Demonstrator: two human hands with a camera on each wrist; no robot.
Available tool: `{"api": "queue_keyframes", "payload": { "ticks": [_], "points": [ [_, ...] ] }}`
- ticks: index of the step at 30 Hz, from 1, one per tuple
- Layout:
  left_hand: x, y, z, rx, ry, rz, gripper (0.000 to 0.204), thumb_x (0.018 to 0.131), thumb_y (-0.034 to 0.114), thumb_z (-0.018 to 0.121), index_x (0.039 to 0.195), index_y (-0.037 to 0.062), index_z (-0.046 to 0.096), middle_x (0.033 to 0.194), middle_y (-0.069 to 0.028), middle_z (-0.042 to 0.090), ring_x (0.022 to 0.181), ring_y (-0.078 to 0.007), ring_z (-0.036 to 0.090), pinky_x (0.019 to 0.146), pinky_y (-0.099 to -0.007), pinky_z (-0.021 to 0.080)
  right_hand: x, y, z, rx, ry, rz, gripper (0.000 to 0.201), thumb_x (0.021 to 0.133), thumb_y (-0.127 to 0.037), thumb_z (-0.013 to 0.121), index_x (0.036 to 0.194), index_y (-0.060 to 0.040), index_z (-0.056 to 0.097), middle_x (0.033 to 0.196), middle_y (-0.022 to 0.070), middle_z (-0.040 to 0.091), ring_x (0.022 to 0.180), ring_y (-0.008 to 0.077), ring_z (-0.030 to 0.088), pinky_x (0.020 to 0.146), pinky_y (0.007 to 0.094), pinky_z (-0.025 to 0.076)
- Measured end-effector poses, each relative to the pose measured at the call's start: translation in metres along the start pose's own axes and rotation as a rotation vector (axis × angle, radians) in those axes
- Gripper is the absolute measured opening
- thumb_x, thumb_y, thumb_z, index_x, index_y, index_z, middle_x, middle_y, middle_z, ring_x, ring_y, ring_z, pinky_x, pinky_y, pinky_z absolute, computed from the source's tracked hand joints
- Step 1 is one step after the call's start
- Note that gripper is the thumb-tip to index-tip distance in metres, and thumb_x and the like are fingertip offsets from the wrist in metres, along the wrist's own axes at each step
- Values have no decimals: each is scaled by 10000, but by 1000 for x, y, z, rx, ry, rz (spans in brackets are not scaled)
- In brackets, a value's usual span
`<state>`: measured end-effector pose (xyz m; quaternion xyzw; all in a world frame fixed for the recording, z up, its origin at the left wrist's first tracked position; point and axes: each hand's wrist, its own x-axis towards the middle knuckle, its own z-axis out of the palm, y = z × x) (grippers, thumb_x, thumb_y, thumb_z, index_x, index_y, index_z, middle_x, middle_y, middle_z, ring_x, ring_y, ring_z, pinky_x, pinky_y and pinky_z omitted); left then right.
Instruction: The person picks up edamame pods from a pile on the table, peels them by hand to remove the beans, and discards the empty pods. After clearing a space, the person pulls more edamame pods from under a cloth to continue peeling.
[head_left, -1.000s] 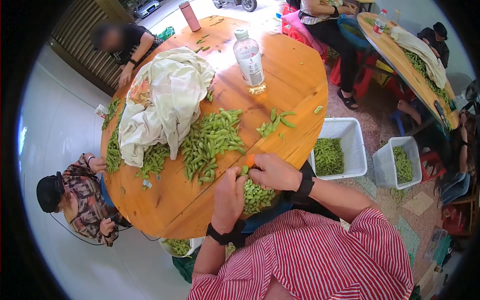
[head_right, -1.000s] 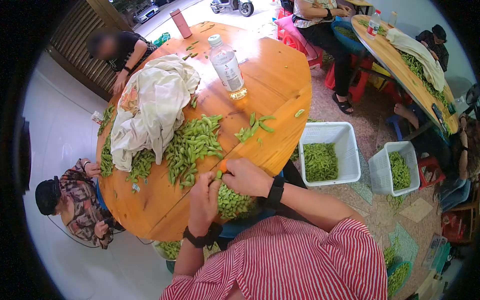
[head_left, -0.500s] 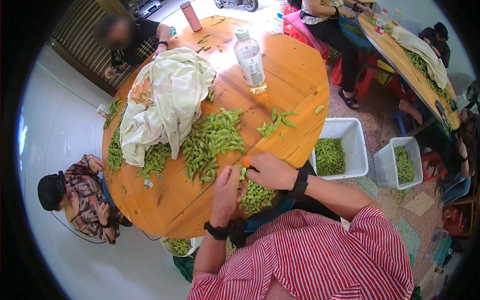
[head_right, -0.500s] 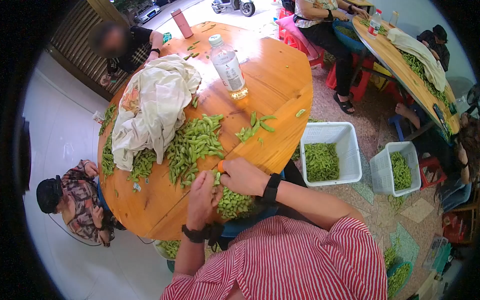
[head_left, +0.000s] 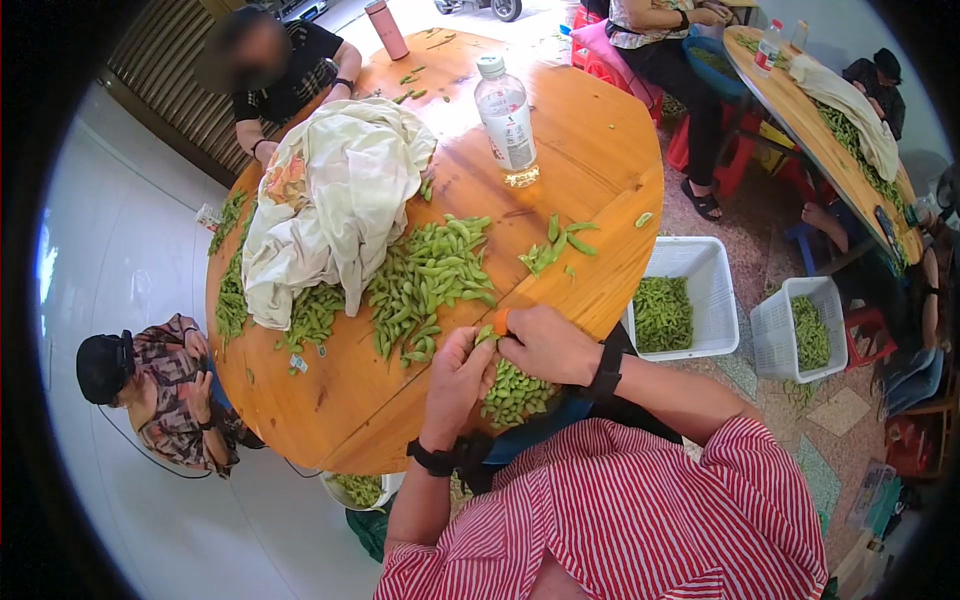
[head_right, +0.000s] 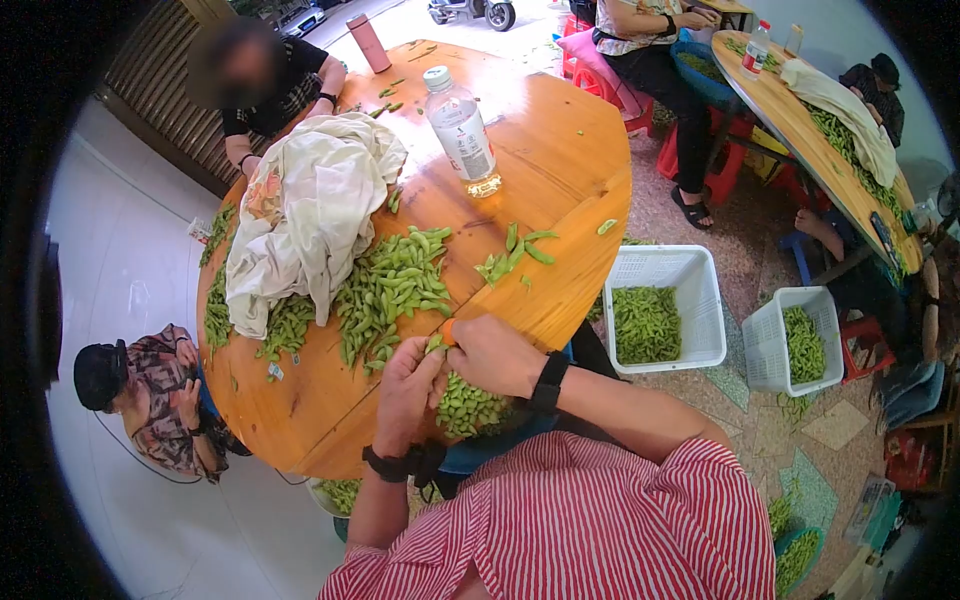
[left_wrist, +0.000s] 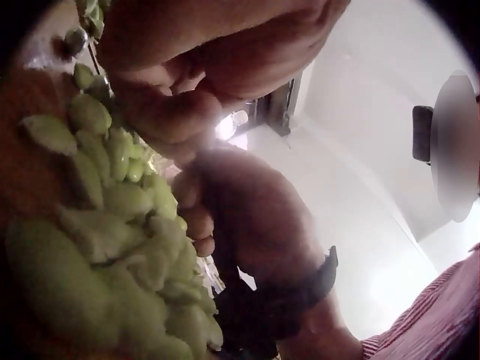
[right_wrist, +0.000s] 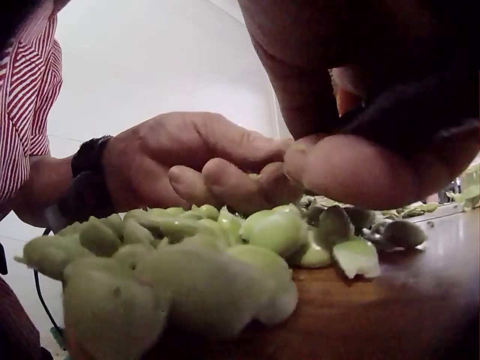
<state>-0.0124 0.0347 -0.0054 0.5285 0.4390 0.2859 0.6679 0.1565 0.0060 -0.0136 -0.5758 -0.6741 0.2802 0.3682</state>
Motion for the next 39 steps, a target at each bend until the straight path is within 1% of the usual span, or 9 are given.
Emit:
{"api": "queue_keyframes", "payload": {
  "ticks": [6,14,18,20,23,27,30,34,39],
  "points": [
    [-1,-3,-3,38,-39,-20,131,962,93,549,1069,22,576,719,30,554,566,-31,479,487,-190,369,-2,-4,-12,-30,4,-3,191,810,-131,574,785,57,593,714,284,610,715,455,624,664,513,508],
    [-2,-6,3,580,171,258,193,845,22,585,1030,-28,609,814,-119,662,666,-173,620,624,-291,481,-4,-7,-13,-210,-29,-50,160,823,-144,577,799,14,590,697,248,615,698,432,628,633,520,505],
    [-6,-12,-2,645,205,350,166,857,30,609,1011,-32,612,822,-86,664,707,-147,603,659,-276,474,2,8,-24,-205,54,-46,154,825,-149,578,801,3,596,698,242,617,700,429,628,634,521,503],
    [-11,-7,-3,909,82,662,179,845,60,645,1006,-15,629,861,-157,674,787,-277,649,713,-330,499,12,21,-38,-333,101,68,143,833,-137,561,800,-4,599,735,235,634,725,424,636,650,518,503],
    [-13,1,-2,888,-22,691,181,835,80,661,993,-9,643,889,-179,671,848,-358,639,729,-373,503,22,46,-57,-429,244,69,145,843,-120,537,806,4,604,787,234,649,746,424,640,668,512,503],
    [10,17,-11,921,20,670,212,841,69,648,1047,20,634,895,-174,644,866,-367,618,733,-428,501,23,33,-81,-520,306,250,160,845,-108,524,839,25,612,813,240,643,752,436,631,683,511,507],
    [37,23,-18,919,67,623,273,826,66,658,1094,38,620,947,-169,606,841,-362,613,709,-423,499,17,26,-76,-461,331,257,133,845,-90,531,844,40,563,785,270,624,758,451,618,680,515,493],
    [56,18,-19,1101,101,612,286,788,83,696,1064,66,623,918,-145,539,795,-339,603,675,-432,494,4,33,-49,-307,233,29,118,832,-99,541,839,14,574,780,252,614,748,442,612,668,517,492],
    [52,15,-22,1159,160,583,173,800,145,708,949,93,636,892,-110,554,782,-322,606,658,-412,488,3,15,-34,-188,98,-26,128,827,-100,552,820,28,557,753,263,599,746,448,602,666,517,480]
  ]
}}
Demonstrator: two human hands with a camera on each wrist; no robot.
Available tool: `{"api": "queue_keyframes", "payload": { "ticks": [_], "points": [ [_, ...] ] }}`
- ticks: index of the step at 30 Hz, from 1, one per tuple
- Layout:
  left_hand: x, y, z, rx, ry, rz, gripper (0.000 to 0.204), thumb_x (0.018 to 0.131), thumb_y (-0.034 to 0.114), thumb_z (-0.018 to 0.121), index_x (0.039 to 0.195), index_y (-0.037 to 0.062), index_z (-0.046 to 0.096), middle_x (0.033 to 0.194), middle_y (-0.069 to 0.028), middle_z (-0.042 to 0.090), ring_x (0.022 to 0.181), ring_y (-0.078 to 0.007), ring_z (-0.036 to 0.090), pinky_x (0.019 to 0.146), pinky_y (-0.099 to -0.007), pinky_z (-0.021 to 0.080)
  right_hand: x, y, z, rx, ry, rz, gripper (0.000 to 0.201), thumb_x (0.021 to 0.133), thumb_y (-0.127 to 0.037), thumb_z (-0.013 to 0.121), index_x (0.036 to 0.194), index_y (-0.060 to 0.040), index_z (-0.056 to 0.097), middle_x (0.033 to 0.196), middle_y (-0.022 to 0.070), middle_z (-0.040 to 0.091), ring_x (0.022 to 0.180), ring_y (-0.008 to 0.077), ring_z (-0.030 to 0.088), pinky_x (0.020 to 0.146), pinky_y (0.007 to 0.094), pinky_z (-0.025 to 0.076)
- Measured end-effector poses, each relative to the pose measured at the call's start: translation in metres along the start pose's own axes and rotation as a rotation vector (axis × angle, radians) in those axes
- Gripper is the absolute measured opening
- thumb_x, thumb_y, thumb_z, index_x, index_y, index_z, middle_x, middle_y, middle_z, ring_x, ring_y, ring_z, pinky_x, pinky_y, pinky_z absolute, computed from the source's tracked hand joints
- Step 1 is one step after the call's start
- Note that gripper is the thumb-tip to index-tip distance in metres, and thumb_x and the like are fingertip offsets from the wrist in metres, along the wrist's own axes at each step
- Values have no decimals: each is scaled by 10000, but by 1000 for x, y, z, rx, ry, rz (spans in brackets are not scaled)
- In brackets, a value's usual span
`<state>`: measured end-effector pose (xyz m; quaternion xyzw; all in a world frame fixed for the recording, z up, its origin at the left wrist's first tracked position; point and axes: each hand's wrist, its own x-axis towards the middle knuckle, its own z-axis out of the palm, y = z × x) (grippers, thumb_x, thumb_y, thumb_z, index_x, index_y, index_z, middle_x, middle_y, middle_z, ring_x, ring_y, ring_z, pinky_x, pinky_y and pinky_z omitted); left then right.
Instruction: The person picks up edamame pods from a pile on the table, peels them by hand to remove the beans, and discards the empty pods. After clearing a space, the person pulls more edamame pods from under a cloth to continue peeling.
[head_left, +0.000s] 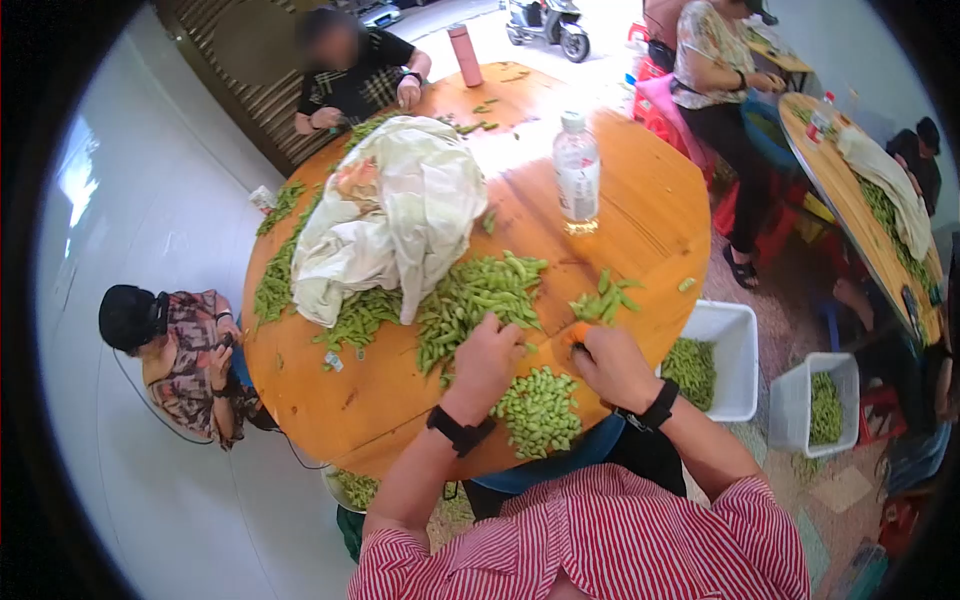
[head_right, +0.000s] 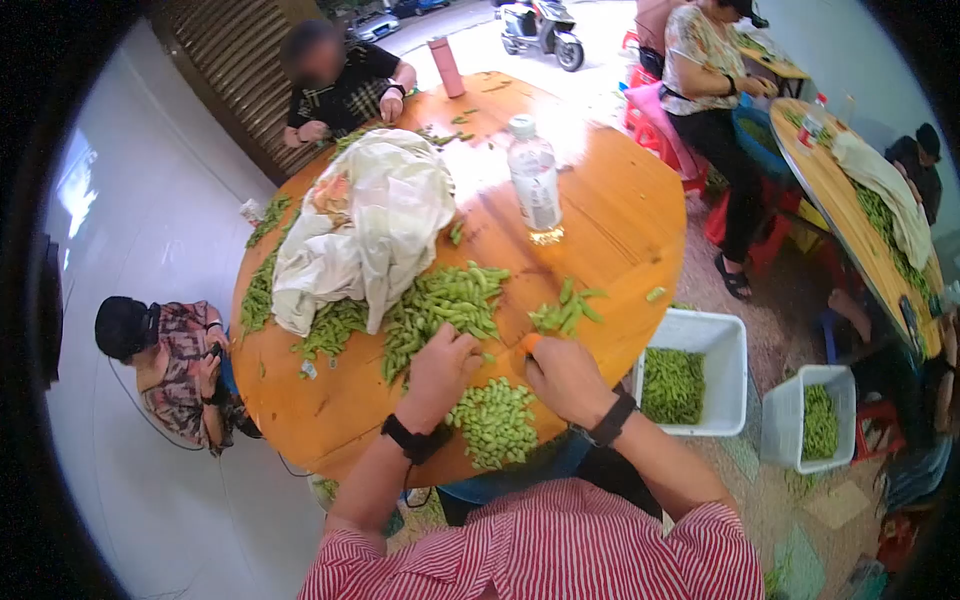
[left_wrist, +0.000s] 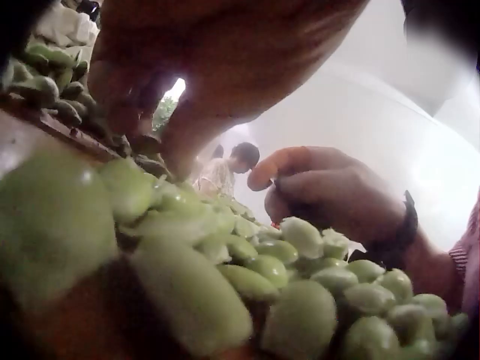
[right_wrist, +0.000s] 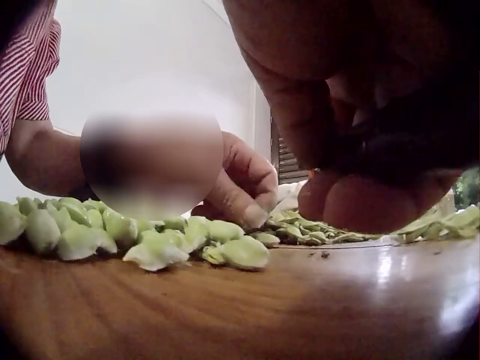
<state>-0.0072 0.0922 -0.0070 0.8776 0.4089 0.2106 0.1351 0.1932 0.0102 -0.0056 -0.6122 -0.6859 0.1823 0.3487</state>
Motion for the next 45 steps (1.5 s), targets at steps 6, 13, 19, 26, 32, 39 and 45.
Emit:
{"api": "queue_keyframes", "payload": {
  "ticks": [6,13,19,26,32,39,45],
  "points": [
    [-16,14,-9,-343,22,-127,164,829,118,690,899,18,579,794,-128,600,683,-313,600,614,-366,484,0,1,17,72,22,77,184,848,-150,600,880,31,596,667,236,580,651,409,606,578,454,468],
    [-33,31,-5,-931,-113,-376,158,877,69,642,1017,0,617,757,-18,605,667,-88,568,595,-242,469,-2,-17,11,219,-28,80,181,866,-137,575,820,35,612,748,260,605,703,416,616,605,463,474],
    [-34,24,1,-1133,-42,-456,199,872,39,650,1059,-23,628,805,5,609,682,-63,563,616,-214,485,-1,-17,8,412,5,99,196,858,-128,582,975,26,616,736,256,606,692,401,628,603,441,482],
    [-37,30,-5,-1044,-93,-411,170,862,42,675,1007,-23,614,803,-22,634,674,-72,576,581,-228,485,-8,-26,14,373,-52,84,236,851,-130,605,1035,18,611,688,195,598,627,307,599,580,393,467],
    [-39,34,-7,-822,-39,-356,171,824,17,703,942,-11,583,738,-57,616,628,-74,550,555,-234,455,-8,-22,13,380,-67,75,233,843,-136,585,972,56,607,740,280,599,724,452,611,631,487,479],
    [-42,31,0,-823,4,-246,176,819,1,698,955,-14,588,723,-49,601,628,-80,547,572,-240,454,-10,-18,15,239,-24,23,208,856,-142,592,871,64,576,742,290,594,728,459,609,640,509,477],
    [-42,36,-3,-714,53,-182,188,813,-10,700,963,-22,586,793,-70,628,663,-124,580,601,-277,475,-12,-22,20,148,-6,-22,200,886,-141,578,827,46,539,715,274,593,714,461,606,625,518,479]
  ]
}}
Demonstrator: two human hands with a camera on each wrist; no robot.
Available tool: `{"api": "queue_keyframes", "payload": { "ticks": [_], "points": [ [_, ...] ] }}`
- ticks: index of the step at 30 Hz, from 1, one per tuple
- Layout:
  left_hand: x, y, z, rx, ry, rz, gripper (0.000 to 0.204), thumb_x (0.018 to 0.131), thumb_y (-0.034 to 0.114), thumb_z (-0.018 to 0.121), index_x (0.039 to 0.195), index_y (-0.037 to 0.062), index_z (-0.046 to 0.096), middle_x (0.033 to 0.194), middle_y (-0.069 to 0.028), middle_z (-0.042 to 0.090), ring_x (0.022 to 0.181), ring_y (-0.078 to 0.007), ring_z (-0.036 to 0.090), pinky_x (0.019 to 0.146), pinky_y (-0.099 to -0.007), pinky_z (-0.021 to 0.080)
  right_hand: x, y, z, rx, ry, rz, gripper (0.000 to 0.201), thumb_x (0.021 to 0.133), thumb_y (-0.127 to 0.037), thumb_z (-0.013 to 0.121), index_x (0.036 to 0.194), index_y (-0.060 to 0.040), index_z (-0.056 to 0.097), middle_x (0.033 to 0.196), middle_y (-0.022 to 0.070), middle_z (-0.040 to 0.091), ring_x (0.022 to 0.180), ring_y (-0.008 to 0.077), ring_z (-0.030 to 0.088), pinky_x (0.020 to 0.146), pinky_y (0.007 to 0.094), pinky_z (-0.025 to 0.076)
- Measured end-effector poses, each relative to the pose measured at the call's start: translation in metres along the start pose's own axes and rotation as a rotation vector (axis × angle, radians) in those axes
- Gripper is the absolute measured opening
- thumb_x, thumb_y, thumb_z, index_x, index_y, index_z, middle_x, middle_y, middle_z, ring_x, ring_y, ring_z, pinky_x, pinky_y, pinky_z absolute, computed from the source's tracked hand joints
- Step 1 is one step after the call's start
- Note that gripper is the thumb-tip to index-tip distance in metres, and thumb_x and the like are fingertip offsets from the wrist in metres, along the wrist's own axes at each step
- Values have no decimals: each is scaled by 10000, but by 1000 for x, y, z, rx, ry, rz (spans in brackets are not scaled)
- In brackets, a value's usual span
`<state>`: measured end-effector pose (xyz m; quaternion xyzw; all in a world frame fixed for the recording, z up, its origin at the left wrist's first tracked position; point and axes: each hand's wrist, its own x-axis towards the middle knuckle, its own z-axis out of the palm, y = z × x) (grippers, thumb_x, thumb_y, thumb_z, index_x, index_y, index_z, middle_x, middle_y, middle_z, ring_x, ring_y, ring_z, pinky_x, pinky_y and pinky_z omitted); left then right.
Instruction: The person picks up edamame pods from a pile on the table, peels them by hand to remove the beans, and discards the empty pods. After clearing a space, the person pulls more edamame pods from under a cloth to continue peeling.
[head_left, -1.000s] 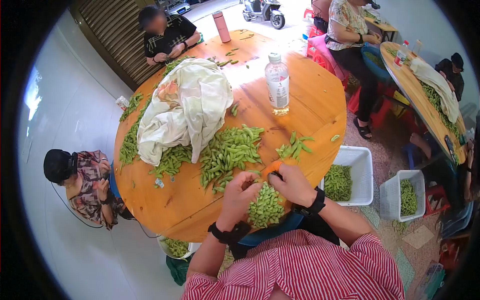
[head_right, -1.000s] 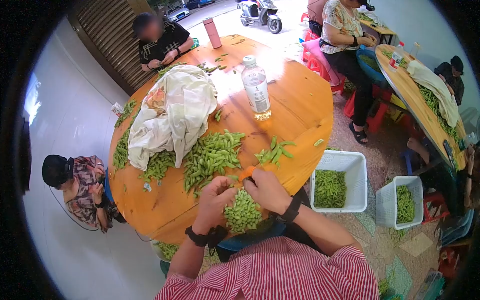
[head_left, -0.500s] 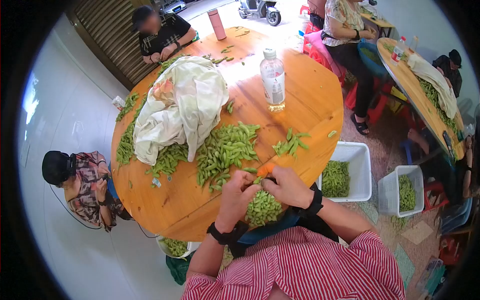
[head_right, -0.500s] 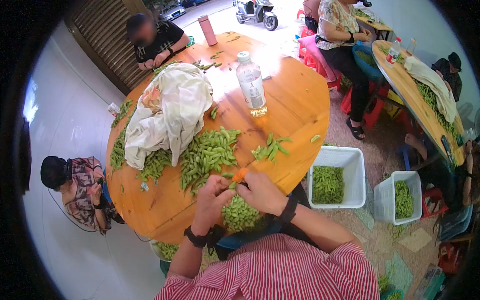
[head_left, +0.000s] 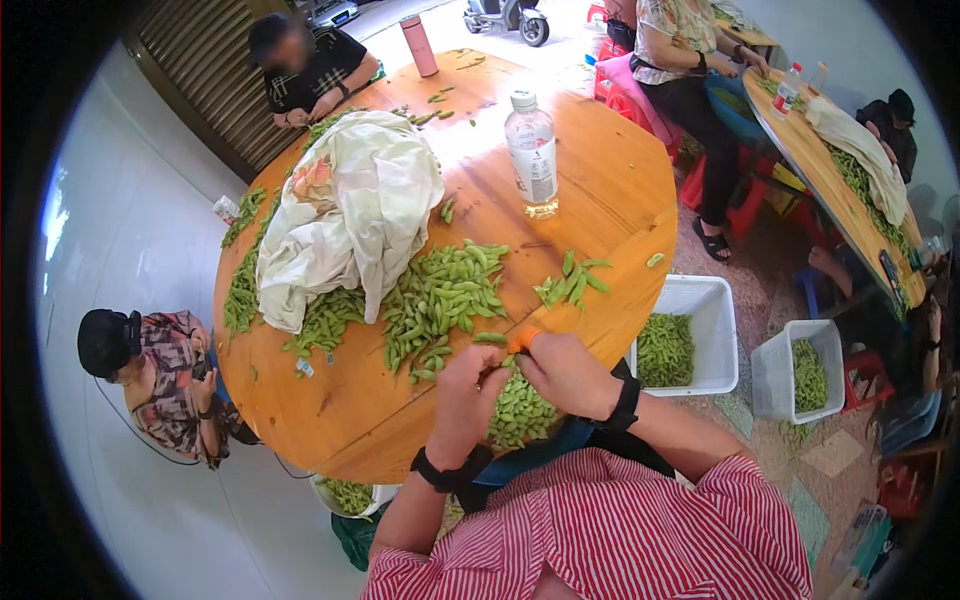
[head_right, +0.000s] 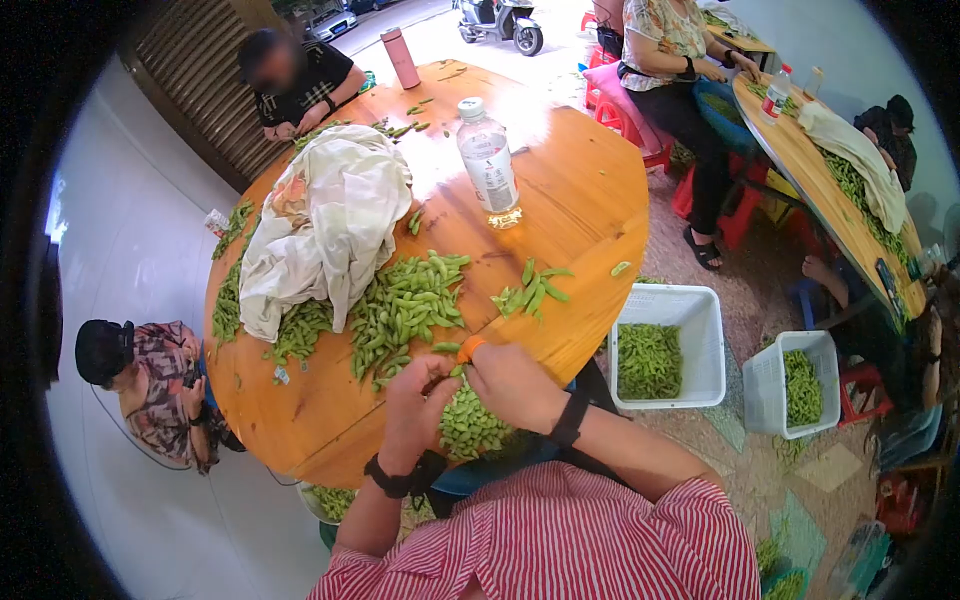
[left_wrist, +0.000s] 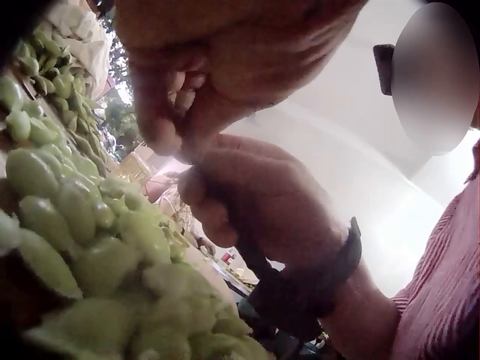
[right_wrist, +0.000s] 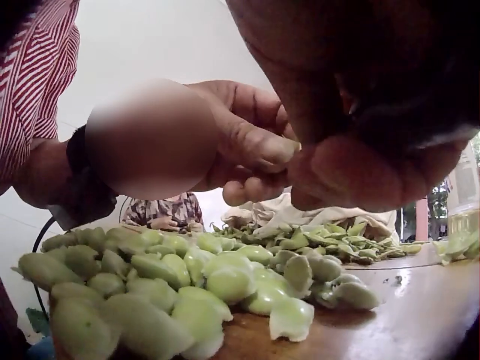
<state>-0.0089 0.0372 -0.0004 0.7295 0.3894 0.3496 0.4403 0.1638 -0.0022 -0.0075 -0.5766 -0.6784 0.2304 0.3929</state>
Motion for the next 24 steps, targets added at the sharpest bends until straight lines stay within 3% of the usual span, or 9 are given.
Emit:
{"api": "queue_keyframes", "payload": {
  "ticks": [2,6,8,12,15,17,18,20,24],
  "points": [
    [-1,10,-1,284,20,264,193,813,-13,699,966,-23,581,805,-76,626,677,-141,602,617,-296,488,1,-3,0,-21,-32,5,195,892,-139,573,832,44,537,713,272,594,710,460,606,621,516,482],
    [0,1,-3,291,9,294,142,835,-17,680,949,-9,595,796,-71,630,672,-147,610,616,-287,491,2,-4,-4,-67,-118,-5,196,903,-138,566,846,45,527,720,264,599,725,448,618,619,505,492],
    [2,-4,-8,-476,-80,-297,82,872,6,656,935,10,604,785,-56,628,663,-145,601,604,-269,485,4,-2,-9,-29,-161,-11,199,901,-140,572,859,50,530,727,262,601,736,442,624,626,500,496],
    [5,-19,-14,-797,-192,-438,59,900,29,633,948,18,601,778,-40,622,656,-123,587,593,-242,476,7,5,-17,86,-281,-75,199,894,-141,595,937,48,551,738,251,609,738,427,632,630,463,510],
    [4,-23,-14,-986,-246,-571,69,909,49,628,956,21,586,770,-40,616,655,-113,580,586,-243,472,7,11,-12,217,-181,-177,151,911,-131,597,973,0,551,706,192,599,666,375,625,602,405,496],
    [2,-7,-10,-649,-146,-431,104,898,44,644,978,19,583,778,-38,616,664,-100,576,586,-233,466,7,9,-12,253,-208,-85,146,914,-124,592,969,6,554,707,181,608,649,337,635,596,389,502],
    [0,-5,-8,-648,-146,-432,104,898,44,644,978,19,583,778,-38,616,664,-100,576,586,-233,466,7,7,-12,285,-232,4,142,917,-118,587,964,12,558,707,169,617,632,299,646,589,373,507],
    [-6,-4,-5,-147,-66,-88,109,902,33,632,992,-1,582,782,-28,618,673,-98,587,586,-232,476,9,-1,-15,315,-249,64,140,919,-114,582,963,17,557,710,159,626,621,267,650,581,362,511],
    [-6,-7,-9,99,-11,102,147,895,37,650,1021,-8,586,771,-20,621,667,-82,587,591,-221,484,8,-6,-13,391,-279,178,147,926,-114,572,956,29,554,714,141,641,609,224,664,564,342,521]
  ]
}}
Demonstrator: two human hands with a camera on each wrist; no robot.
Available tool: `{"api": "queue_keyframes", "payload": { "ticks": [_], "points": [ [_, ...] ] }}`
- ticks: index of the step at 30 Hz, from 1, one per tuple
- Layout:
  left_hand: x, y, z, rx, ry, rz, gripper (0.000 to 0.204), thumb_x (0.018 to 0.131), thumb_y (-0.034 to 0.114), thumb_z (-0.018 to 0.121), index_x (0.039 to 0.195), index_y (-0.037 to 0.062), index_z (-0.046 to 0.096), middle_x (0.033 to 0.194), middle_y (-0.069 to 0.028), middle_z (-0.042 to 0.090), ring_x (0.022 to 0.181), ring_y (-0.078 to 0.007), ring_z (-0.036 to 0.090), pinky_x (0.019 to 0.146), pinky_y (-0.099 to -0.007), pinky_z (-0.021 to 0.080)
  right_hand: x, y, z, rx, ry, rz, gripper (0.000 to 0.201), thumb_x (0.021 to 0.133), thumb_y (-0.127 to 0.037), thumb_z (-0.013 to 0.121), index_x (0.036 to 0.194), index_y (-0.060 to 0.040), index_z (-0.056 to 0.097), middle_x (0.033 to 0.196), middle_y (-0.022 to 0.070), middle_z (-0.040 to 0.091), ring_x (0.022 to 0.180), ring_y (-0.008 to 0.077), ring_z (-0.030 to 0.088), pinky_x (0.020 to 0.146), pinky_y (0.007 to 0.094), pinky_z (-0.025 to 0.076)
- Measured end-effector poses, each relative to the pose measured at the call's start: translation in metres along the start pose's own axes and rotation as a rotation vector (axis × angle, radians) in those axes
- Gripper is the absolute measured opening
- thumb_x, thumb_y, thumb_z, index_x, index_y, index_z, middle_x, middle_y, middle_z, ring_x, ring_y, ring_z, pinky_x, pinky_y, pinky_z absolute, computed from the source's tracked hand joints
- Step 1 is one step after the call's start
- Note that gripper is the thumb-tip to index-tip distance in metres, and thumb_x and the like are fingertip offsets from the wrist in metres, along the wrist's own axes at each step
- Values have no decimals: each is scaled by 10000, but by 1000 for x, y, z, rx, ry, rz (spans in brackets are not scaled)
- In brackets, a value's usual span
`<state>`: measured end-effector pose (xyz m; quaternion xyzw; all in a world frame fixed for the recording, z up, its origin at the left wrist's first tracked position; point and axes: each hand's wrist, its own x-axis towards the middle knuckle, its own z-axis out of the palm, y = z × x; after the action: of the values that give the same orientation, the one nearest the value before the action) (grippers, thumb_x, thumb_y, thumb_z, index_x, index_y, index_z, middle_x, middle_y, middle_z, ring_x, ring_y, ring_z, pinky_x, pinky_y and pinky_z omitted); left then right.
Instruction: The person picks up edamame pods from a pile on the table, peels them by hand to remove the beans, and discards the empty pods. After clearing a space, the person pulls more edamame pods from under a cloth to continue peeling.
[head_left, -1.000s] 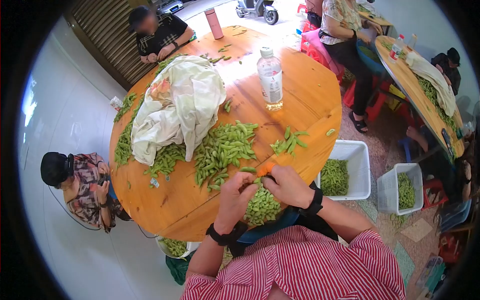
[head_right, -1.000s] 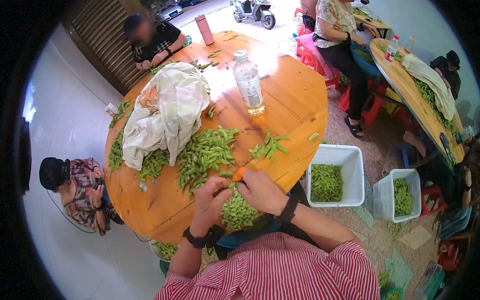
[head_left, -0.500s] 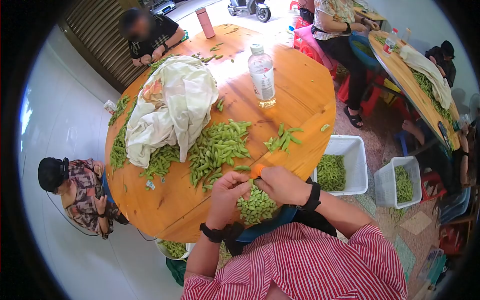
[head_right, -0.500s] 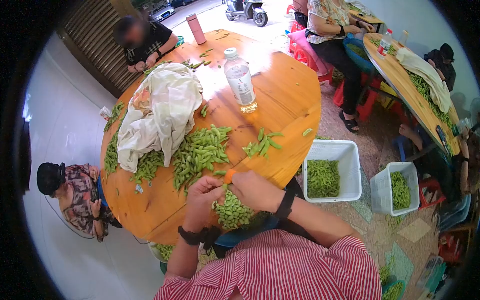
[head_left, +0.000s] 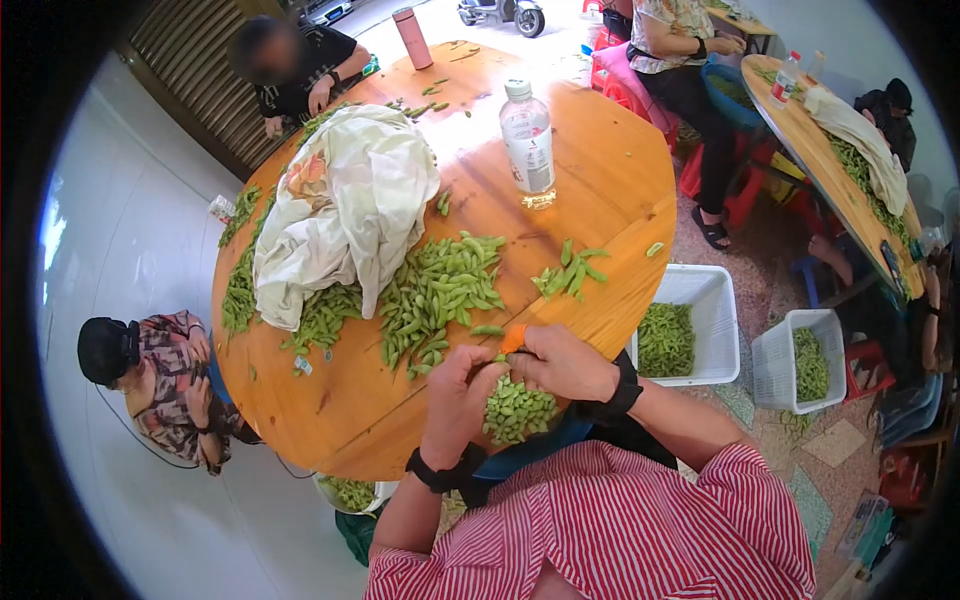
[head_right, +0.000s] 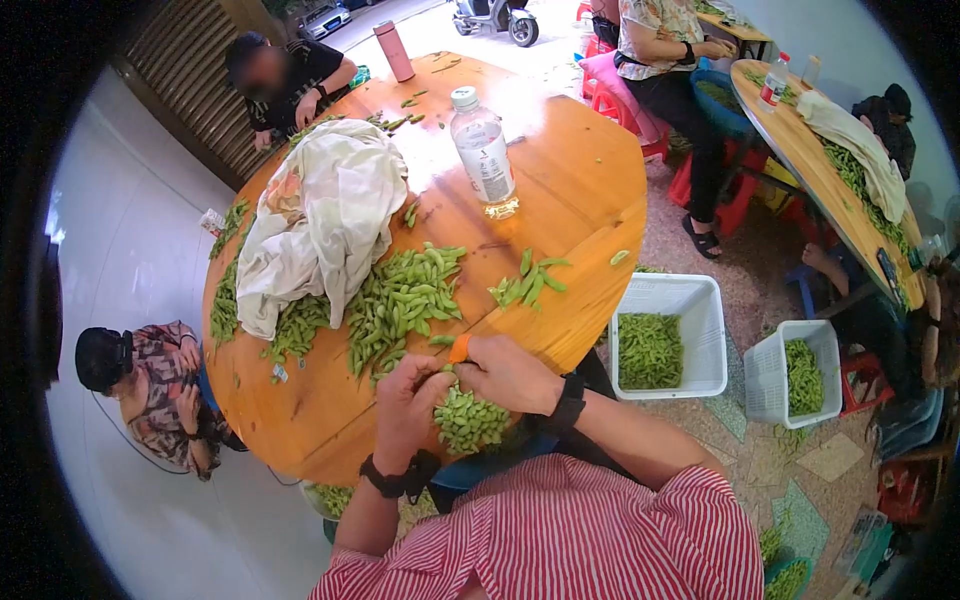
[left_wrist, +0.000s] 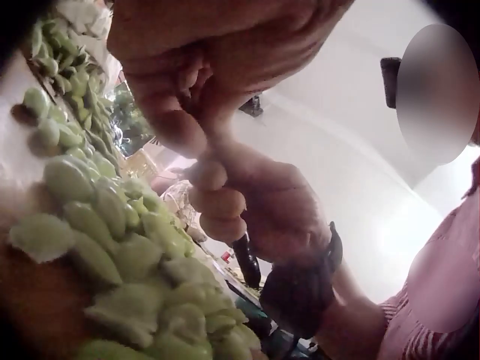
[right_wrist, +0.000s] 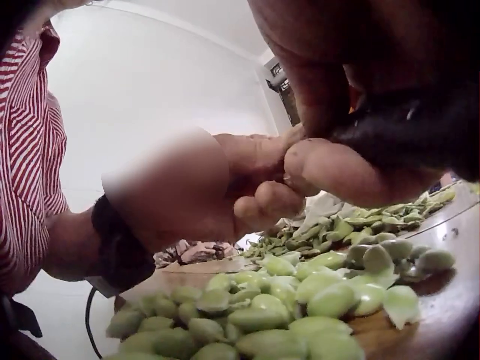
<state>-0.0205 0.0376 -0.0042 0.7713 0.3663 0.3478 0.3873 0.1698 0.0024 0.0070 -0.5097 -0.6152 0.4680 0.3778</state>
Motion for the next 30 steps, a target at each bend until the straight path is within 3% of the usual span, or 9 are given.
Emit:
{"api": "queue_keyframes", "payload": {
  "ticks": [2,7,9,18,20,24,26,28,30],
  "points": [
    [0,1,1,-327,-23,-317,126,908,41,630,1014,-13,587,750,-31,621,639,-89,581,588,-228,491,1,1,1,-57,19,-52,146,922,-115,575,948,27,552,713,149,636,616,246,663,567,356,516],
    [4,1,1,-582,-54,-445,88,931,56,601,982,-15,596,730,-43,620,618,-102,583,572,-238,492,2,3,0,-252,85,-222,139,907,-116,583,925,17,547,707,177,620,649,323,651,581,403,497],
    [3,-1,3,-631,-49,-476,85,932,64,606,965,-14,604,722,-44,622,612,-102,587,565,-237,491,1,-1,0,-204,80,-182,129,858,-91,581,906,29,570,784,261,606,787,454,604,648,486,483],
    [5,-2,2,-736,-34,-533,171,1001,158,522,928,17,585,689,-37,600,552,-104,548,519,-232,439,0,0,2,-203,88,-248,99,863,-83,581,892,9,557,756,247,598,761,438,612,624,461,484],
    [4,-9,3,-902,-67,-646,177,1007,169,513,927,30,590,683,-31,599,539,-99,541,511,-225,430,2,0,4,-258,91,-311,95,861,-82,583,876,8,554,748,239,603,756,433,619,625,455,491],
    [3,-8,9,-719,-12,-600,179,1005,178,523,946,29,603,730,-38,626,569,-100,562,526,-227,445,2,1,12,-274,69,-237,114,863,-100,580,867,13,571,740,229,615,759,417,637,648,451,510],
    [2,-8,11,-777,33,-578,176,1002,169,527,989,18,617,781,-40,638,615,-105,585,551,-233,469,5,8,14,-301,156,-144,135,855,-121,581,843,13,585,739,224,615,759,412,632,658,457,505],
    [2,-9,11,-695,-3,-537,209,1006,156,518,1084,-13,612,829,-33,632,668,-98,599,605,-234,509,5,4,13,-324,172,-162,143,849,-128,583,828,13,588,736,223,614,754,408,628,657,456,503],
    [1,-6,12,-694,20,-513,190,996,134,522,1079,-8,617,828,-33,639,679,-101,601,619,-240,507,6,6,15,-341,187,-173,150,843,-135,586,812,12,590,733,222,612,749,405,624,657,456,500]
  ]
}}
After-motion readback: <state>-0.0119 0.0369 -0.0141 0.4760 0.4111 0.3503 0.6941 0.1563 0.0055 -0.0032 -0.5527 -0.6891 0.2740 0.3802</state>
